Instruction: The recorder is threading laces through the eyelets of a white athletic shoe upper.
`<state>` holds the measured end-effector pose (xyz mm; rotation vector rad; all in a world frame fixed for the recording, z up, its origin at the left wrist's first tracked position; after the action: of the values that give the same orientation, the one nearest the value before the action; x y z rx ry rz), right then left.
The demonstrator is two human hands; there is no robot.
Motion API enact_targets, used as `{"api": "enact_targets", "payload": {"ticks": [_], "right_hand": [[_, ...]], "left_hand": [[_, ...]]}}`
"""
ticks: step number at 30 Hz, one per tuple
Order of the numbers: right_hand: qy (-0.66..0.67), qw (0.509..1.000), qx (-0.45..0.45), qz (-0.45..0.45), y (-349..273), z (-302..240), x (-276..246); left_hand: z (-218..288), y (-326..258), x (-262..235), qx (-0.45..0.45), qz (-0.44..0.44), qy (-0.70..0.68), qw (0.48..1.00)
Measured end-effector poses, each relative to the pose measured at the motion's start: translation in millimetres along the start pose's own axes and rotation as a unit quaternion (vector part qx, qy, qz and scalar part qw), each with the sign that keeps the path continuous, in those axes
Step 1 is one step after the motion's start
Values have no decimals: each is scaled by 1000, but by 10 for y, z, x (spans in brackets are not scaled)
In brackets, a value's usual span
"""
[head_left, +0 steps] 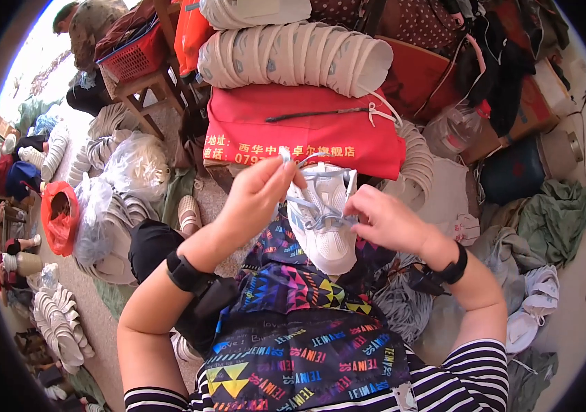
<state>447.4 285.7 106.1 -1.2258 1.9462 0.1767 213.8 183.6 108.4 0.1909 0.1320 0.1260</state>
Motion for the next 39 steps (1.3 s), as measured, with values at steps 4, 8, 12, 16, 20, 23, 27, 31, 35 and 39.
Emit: {"api": "enact_targets", "payload": {"ticks": [4, 8, 12, 16, 20, 23, 27, 31, 35, 39], "right_hand": [[-63, 989, -88, 97, -15, 78, 82], [29, 987, -85, 131, 14, 104, 180], [-43, 964, -143, 221, 73, 104, 313], [-223, 900, -194, 321, 73, 149, 371], [-301, 876, -199, 319, 19, 267, 381], [-317, 873, -227, 293, -35, 449, 394], [-297, 892, -230, 250, -143, 625, 444], [-221, 908, -224, 278, -327, 429, 441], [-200, 893, -327, 236, -389, 86, 577], [-162, 925, -296, 172, -393, 68, 685]], "left_hand": [[-504, -262, 83, 114, -66, 192, 973], [-584, -373, 244, 90, -105, 161, 977], [-718, -321, 351, 256, -68, 213, 941], [-707, -340, 422, 267, -40, 254, 929], [-716, -373, 401, 264, 13, 305, 915], [-783, -462, 408, 196, 42, 302, 932], [-792, -532, 339, 74, 17, 191, 979], [-643, -437, 100, -10, -2, 97, 995], [-178, -152, -13, -29, -9, -62, 998], [437, 200, -12, -30, 39, -273, 961]]}}
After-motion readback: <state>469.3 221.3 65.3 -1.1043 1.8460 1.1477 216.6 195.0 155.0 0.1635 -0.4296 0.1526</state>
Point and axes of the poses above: each hand's wrist, its own y-axis towards the middle knuckle, its own x-axis out of the palm, z = x × y, the point moved 1 cm from there along y, towards the middle knuckle, and after that the axes turned 8 degrees about x, right-handed, at the moved point
